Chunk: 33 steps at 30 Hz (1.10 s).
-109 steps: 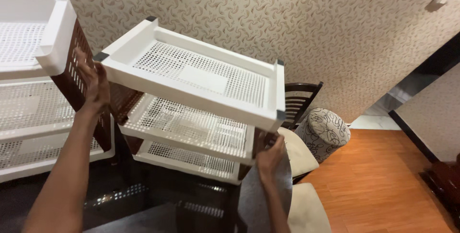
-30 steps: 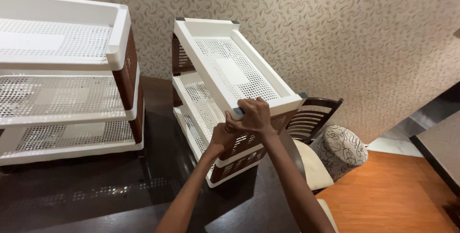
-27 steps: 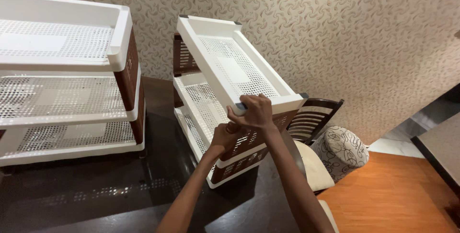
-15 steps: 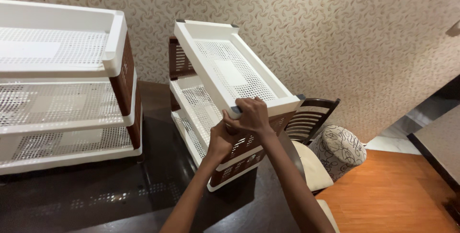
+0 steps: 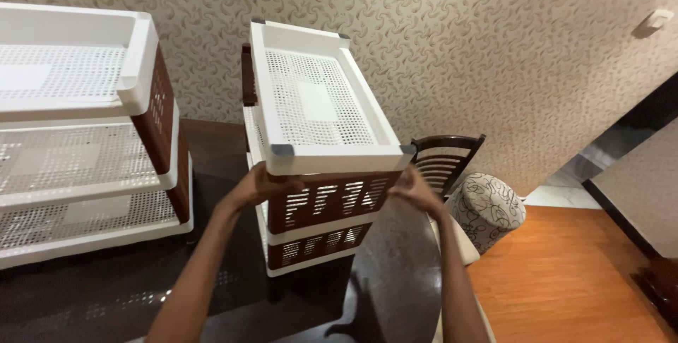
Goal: The person disassembles a three-tier plastic storage rack by removing the white trays and brown side panels, then reassembles it by placing the trays back and snapping the side panels into place. The process is performed by hand on a round dining table.
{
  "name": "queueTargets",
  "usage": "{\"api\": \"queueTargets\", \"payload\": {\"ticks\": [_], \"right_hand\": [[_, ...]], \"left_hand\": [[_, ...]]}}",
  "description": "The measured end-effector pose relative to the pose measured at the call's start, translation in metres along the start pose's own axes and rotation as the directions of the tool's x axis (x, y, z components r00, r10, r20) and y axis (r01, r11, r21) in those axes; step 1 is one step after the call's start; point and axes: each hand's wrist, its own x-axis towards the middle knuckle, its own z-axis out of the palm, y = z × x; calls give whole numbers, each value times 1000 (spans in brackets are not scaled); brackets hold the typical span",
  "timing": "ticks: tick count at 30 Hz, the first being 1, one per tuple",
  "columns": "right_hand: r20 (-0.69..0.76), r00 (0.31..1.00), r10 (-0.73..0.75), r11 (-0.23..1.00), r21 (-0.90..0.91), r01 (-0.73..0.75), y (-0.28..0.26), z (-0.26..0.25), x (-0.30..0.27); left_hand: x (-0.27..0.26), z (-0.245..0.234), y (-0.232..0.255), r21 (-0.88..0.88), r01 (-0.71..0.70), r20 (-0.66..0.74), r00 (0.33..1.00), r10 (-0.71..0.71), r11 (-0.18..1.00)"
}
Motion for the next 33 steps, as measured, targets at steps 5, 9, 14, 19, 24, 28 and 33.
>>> {"api": "queueTargets", "payload": {"ticks": [5,9,14,19,24,28,33], "right_hand": [[-179,982,-54,985,153,82,18,71,3],[-252,960,-122,974,157,165,9,101,-7],[-352,904,-245,969,-117,217,-38,89,-28],[-264,815,-515,828,-401,393,-106,68,-33],[0,867,-499,746,-510,429,-139,38,-24],[26,927,-374,844,-404,352,-136,27,-24],[-12,902,-432,874,-253,415,-116,34,-26]], "left_hand": [[7,-26,-8,100,2,-17,1000,-1,995],[-6,-40,-17,70,-85,-232,968,100,994],[-20,-41,-15,211,42,-504,861,72,977],[-37,25,-12,762,76,-615,396,682,643],[-8,116,-7,811,-369,-156,611,776,454],[6,140,-4,861,-337,-112,606,787,381],[-2,149,-12,881,-290,-140,594,792,373]]}}
